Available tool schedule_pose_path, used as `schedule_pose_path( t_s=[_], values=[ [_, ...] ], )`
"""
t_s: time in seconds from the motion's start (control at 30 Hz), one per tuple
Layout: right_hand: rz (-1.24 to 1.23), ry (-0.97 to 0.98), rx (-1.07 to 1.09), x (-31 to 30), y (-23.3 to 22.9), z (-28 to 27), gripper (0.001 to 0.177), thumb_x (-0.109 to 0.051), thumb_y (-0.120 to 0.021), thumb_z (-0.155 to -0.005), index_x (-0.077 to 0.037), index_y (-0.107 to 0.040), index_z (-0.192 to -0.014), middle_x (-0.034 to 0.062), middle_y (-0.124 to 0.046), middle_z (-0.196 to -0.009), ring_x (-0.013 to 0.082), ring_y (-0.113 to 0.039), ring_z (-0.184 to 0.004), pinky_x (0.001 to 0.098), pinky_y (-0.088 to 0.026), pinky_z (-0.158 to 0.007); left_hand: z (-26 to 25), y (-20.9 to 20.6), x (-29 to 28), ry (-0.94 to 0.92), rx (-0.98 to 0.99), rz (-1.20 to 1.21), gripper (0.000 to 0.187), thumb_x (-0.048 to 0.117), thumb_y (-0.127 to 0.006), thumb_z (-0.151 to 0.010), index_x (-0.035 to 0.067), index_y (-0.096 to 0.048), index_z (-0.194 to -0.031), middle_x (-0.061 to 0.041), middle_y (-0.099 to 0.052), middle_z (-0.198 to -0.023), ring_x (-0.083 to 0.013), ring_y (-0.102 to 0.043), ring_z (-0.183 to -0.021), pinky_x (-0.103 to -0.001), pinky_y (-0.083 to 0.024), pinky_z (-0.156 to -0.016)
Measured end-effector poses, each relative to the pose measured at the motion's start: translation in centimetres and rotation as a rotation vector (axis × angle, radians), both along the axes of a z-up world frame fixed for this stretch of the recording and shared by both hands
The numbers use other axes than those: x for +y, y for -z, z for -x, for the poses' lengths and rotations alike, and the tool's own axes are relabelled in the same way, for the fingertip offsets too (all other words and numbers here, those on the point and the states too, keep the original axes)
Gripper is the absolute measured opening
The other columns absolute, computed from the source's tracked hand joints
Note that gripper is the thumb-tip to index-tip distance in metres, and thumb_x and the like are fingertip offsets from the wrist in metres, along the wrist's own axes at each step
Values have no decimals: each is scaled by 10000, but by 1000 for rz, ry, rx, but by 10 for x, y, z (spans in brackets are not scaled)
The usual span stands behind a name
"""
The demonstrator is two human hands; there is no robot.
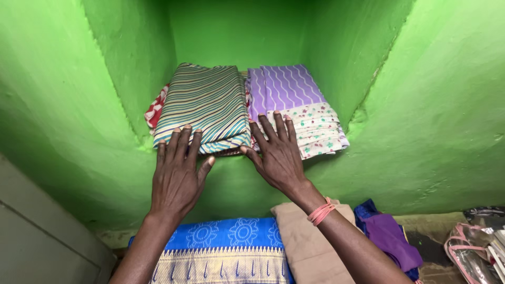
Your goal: The person folds several patterned garments one by one on their lap and places each folded item into a green wall niche. The person handles purple, red, striped, and blue fabrics, smoothing and aligning them before stacking them in the niche.
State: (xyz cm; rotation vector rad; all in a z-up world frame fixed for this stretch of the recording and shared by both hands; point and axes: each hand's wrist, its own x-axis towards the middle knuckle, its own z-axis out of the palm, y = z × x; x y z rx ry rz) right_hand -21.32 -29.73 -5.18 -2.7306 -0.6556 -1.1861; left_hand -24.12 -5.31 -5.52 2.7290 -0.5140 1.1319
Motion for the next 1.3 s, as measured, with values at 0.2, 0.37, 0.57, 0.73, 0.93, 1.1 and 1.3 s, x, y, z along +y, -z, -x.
schedule_pose_path(
  t_s=[0.2,0.37,0.57,0.73,0.93,1.1,1.3],
  values=[
    [-2,-27,20,5,10,13,751,-546,-495,-1027,-13,-434,-1553,192,-439,-1565,440,-233,-1518,594,-121,-1236,18,11,0,14,47,45,697,498,-487,-1014,50,-415,-1543,-185,-388,-1605,-352,-311,-1502,-553,-218,-1218],
    [-4,-30,77,8,28,30,696,-533,-504,-1062,-34,-393,-1535,186,-366,-1649,422,-187,-1572,578,-109,-1267,40,37,-2,13,91,63,700,495,-491,-1018,72,-380,-1566,-184,-351,-1627,-358,-295,-1508,-566,-189,-1210],
    [-80,-147,196,28,71,64,720,-476,-543,-1035,-52,-370,-1591,205,-294,-1666,413,-141,-1572,586,-123,-1261,72,90,0,-22,254,51,710,509,-465,-1013,89,-354,-1575,-178,-338,-1628,-358,-287,-1505,-560,-168,-1230],
    [-66,-192,341,47,123,97,701,-462,-535,-1032,-73,-355,-1586,197,-279,-1667,421,-153,-1564,584,-138,-1252,97,138,4,-48,345,80,708,524,-457,-1006,85,-372,-1555,-183,-350,-1610,-359,-294,-1495,-562,-158,-1222],
    [-68,-268,531,56,182,123,706,-497,-502,-1034,-101,-346,-1598,190,-269,-1670,420,-164,-1561,565,-143,-1247,128,191,7,-88,416,126,708,516,-466,-1001,57,-396,-1536,-209,-370,-1590,-377,-305,-1483,-564,-154,-1213],
    [65,-328,625,55,215,137,724,-560,-512,-999,-136,-389,-1573,165,-291,-1651,417,-166,-1537,573,-131,-1229,151,225,6,-130,521,191,595,425,-463,-1018,93,-433,-1511,-189,-380,-1592,-360,-289,-1500,-570,-144,-1221],
    [100,-336,548,50,227,150,786,-613,-519,-981,-101,-404,-1566,161,-316,-1653,409,-200,-1545,567,-147,-1238,170,239,8,-127,519,251,550,322,-480,-997,95,-448,-1498,-205,-378,-1576,-358,-279,-1485,-577,-140,-1195]
  ],
)
